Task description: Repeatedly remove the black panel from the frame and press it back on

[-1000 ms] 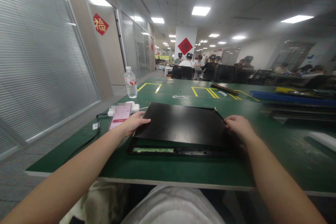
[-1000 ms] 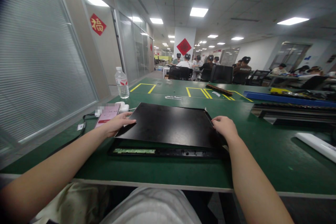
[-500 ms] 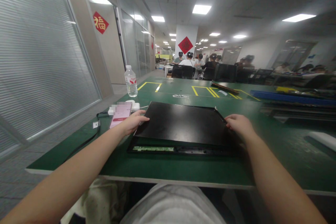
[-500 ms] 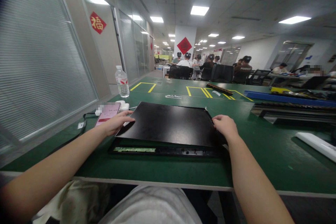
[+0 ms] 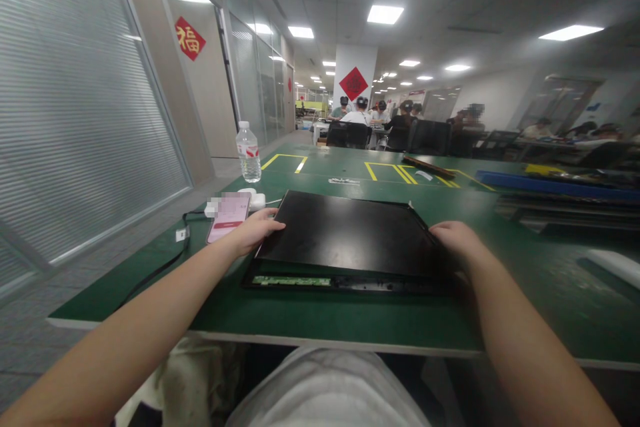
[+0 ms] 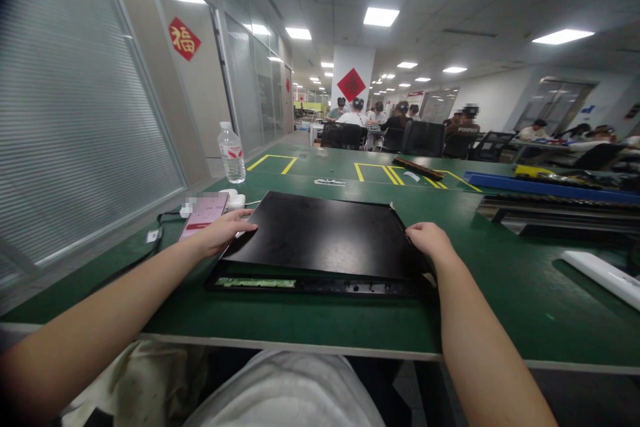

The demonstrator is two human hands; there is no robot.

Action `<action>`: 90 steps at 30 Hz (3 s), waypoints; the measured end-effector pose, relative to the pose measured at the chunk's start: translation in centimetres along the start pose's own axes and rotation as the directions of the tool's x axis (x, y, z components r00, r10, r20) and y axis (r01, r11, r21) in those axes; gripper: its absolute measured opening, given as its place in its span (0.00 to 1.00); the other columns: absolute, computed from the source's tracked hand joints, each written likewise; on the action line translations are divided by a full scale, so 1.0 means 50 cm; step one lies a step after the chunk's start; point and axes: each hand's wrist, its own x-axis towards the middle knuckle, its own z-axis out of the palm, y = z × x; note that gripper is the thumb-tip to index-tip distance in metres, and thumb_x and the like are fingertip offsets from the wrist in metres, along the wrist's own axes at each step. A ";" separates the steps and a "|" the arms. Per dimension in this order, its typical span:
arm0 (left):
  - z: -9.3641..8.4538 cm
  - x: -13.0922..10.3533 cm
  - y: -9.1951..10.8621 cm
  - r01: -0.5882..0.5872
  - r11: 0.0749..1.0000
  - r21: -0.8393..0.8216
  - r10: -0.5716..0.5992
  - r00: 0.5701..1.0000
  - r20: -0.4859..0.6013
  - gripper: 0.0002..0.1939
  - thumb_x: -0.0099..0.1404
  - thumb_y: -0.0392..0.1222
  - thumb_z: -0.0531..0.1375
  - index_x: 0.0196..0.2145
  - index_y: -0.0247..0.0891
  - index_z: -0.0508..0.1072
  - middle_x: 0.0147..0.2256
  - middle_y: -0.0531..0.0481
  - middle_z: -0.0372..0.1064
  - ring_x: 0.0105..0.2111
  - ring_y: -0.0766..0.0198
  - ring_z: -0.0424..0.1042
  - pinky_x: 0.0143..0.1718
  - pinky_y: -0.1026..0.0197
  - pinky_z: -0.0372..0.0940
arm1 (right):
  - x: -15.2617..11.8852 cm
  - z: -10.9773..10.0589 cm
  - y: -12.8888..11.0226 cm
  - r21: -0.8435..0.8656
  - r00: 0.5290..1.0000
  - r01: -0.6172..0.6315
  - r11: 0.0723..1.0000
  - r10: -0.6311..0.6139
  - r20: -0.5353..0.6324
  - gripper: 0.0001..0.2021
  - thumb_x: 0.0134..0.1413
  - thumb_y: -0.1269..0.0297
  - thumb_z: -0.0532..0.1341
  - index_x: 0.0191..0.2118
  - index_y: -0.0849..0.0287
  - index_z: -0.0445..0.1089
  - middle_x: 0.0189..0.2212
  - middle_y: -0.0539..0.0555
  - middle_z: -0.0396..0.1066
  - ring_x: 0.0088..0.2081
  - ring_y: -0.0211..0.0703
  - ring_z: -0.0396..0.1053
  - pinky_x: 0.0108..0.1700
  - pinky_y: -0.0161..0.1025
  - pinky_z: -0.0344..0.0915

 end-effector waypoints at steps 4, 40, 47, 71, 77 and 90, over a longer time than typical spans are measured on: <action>0.001 0.001 -0.003 -0.018 1.000 -0.016 0.019 1.000 0.020 0.23 0.52 0.31 0.69 0.46 0.37 0.72 0.32 0.47 0.80 0.26 0.58 0.79 0.29 0.59 0.75 | 0.002 0.006 0.002 -0.075 0.993 -0.012 0.997 0.020 0.113 0.10 0.48 0.67 0.63 0.34 0.57 0.82 0.31 0.57 0.79 0.36 0.48 0.76 0.36 0.35 0.67; -0.001 0.001 -0.003 -0.047 0.999 0.006 0.048 0.998 -0.035 0.29 0.49 0.32 0.69 0.49 0.38 0.70 0.30 0.49 0.79 0.28 0.56 0.79 0.32 0.56 0.74 | 0.011 0.027 0.015 -0.046 0.988 -0.024 0.999 0.031 0.150 0.21 0.41 0.83 0.58 0.41 0.64 0.80 0.37 0.59 0.79 0.35 0.45 0.76 0.40 0.36 0.68; -0.011 0.007 -0.003 -0.217 0.962 0.167 0.219 0.976 0.006 0.24 0.41 0.42 0.74 0.39 0.38 0.78 0.34 0.47 0.80 0.38 0.50 0.79 0.42 0.52 0.73 | 0.004 0.025 0.008 -0.005 0.991 -0.061 0.998 0.061 0.122 0.22 0.40 0.84 0.58 0.41 0.64 0.80 0.36 0.59 0.79 0.35 0.44 0.76 0.41 0.35 0.68; -0.042 0.040 -0.042 -0.210 0.752 0.625 0.292 0.956 -0.030 0.21 0.47 0.45 0.70 0.40 0.37 0.76 0.61 0.34 0.64 0.62 0.41 0.63 0.65 0.47 0.53 | -0.009 0.016 -0.004 0.040 0.990 -0.090 0.995 0.085 0.112 0.22 0.39 0.84 0.58 0.40 0.65 0.80 0.36 0.59 0.79 0.37 0.45 0.75 0.41 0.34 0.67; -0.041 0.039 -0.038 -0.204 0.756 0.622 0.285 0.958 -0.031 0.22 0.45 0.47 0.70 0.39 0.38 0.76 0.60 0.37 0.65 0.62 0.42 0.63 0.64 0.49 0.54 | -0.012 0.008 -0.011 0.029 0.989 -0.077 0.997 0.073 0.129 0.21 0.39 0.84 0.58 0.38 0.64 0.81 0.35 0.58 0.79 0.37 0.45 0.75 0.39 0.33 0.67; -0.050 0.048 -0.045 -0.207 0.742 0.638 0.272 0.962 -0.005 0.26 0.45 0.50 0.69 0.42 0.38 0.76 0.61 0.36 0.65 0.61 0.42 0.64 0.63 0.50 0.55 | 0.000 0.016 0.003 0.054 0.988 -0.079 0.995 0.071 0.141 0.21 0.38 0.83 0.59 0.39 0.64 0.80 0.34 0.58 0.79 0.35 0.44 0.75 0.38 0.33 0.67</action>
